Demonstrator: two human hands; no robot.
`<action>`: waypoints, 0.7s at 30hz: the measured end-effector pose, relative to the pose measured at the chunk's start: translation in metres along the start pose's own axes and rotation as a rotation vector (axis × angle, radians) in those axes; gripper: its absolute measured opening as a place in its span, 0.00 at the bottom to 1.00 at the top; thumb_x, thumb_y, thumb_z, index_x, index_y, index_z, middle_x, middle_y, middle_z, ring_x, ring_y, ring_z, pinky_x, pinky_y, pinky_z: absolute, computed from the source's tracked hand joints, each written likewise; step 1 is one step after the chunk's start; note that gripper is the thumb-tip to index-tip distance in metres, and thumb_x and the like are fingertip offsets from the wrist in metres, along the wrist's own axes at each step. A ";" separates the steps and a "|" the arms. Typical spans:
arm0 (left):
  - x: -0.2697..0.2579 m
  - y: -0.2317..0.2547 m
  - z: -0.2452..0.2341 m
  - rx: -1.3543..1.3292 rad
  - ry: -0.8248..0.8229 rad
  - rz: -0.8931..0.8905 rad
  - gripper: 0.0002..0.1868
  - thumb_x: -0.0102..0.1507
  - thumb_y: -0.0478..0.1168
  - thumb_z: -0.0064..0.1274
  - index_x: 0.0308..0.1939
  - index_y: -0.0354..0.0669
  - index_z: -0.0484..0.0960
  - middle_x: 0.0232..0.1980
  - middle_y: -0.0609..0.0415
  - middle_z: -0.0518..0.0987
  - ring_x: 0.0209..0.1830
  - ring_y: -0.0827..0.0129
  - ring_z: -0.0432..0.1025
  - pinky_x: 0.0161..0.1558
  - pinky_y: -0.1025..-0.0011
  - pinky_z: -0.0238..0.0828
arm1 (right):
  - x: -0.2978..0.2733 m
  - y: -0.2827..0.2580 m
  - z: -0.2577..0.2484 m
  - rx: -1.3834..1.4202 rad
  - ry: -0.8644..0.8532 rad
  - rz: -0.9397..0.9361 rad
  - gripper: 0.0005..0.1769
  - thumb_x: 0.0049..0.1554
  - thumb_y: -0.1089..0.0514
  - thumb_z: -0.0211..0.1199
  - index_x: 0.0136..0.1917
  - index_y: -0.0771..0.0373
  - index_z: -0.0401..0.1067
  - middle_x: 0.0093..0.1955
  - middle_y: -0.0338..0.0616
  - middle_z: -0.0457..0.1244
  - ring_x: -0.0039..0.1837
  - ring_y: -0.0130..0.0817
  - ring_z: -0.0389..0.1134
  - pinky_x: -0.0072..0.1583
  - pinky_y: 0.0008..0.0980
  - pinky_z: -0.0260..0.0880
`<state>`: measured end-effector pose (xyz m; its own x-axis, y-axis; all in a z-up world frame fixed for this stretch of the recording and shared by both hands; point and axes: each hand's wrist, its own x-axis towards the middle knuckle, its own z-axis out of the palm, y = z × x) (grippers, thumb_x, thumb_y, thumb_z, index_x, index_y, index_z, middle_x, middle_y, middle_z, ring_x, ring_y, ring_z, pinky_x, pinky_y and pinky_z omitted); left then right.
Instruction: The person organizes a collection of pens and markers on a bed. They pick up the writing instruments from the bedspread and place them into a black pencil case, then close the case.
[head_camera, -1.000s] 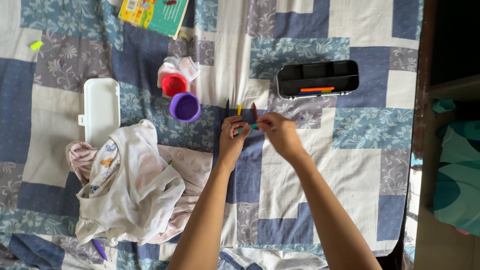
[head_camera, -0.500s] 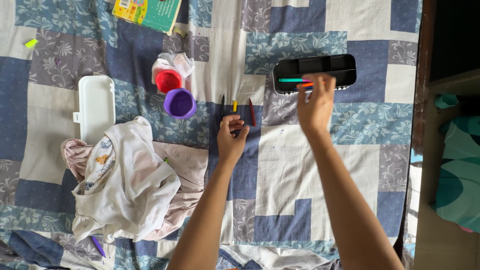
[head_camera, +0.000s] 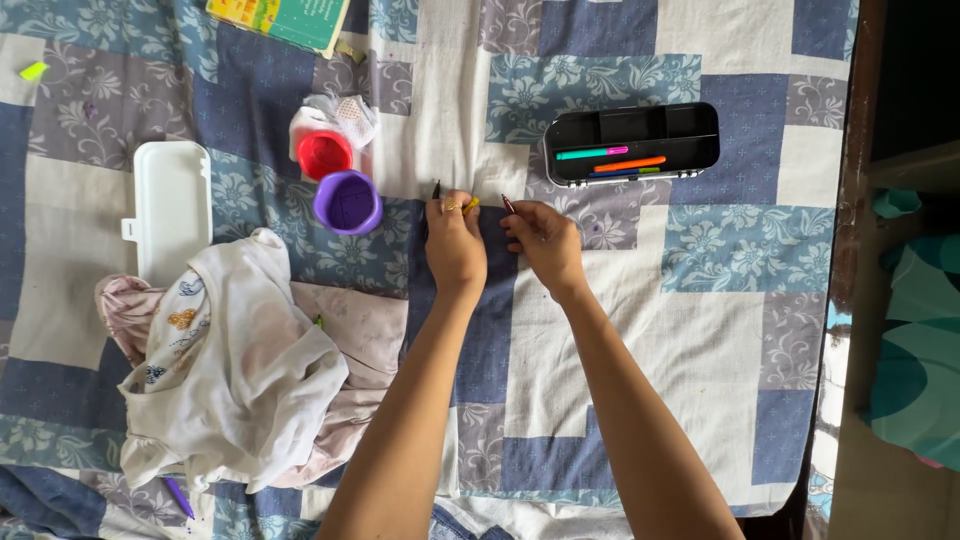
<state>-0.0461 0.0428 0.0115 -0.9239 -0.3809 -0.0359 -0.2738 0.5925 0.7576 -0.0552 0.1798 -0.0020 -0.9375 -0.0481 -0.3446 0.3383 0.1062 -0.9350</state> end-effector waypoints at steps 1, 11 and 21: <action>-0.001 -0.003 -0.001 -0.024 -0.005 -0.017 0.05 0.68 0.37 0.54 0.48 0.46 0.78 0.50 0.49 0.76 0.45 0.53 0.78 0.45 0.61 0.75 | -0.002 -0.001 -0.001 0.039 -0.031 0.009 0.14 0.60 0.63 0.63 0.60 0.62 0.75 0.46 0.38 0.71 0.45 0.20 0.70 0.48 0.21 0.75; -0.012 -0.022 -0.005 -0.281 -0.030 0.087 0.09 0.69 0.33 0.53 0.50 0.46 0.84 0.46 0.51 0.77 0.43 0.63 0.77 0.46 0.67 0.75 | -0.007 -0.003 -0.001 0.072 -0.035 0.023 0.10 0.61 0.63 0.64 0.56 0.63 0.79 0.45 0.36 0.71 0.44 0.17 0.70 0.46 0.20 0.75; -0.015 -0.018 -0.011 -0.309 -0.145 0.014 0.07 0.68 0.35 0.53 0.48 0.45 0.85 0.47 0.52 0.75 0.44 0.64 0.75 0.48 0.69 0.74 | -0.009 0.001 0.003 0.014 0.009 0.046 0.08 0.60 0.61 0.66 0.53 0.63 0.79 0.40 0.35 0.68 0.39 0.17 0.66 0.39 0.19 0.71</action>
<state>-0.0247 0.0303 0.0056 -0.9614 -0.2563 -0.1000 -0.1877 0.3454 0.9195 -0.0467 0.1775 0.0000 -0.9214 -0.0346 -0.3870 0.3825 0.0939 -0.9192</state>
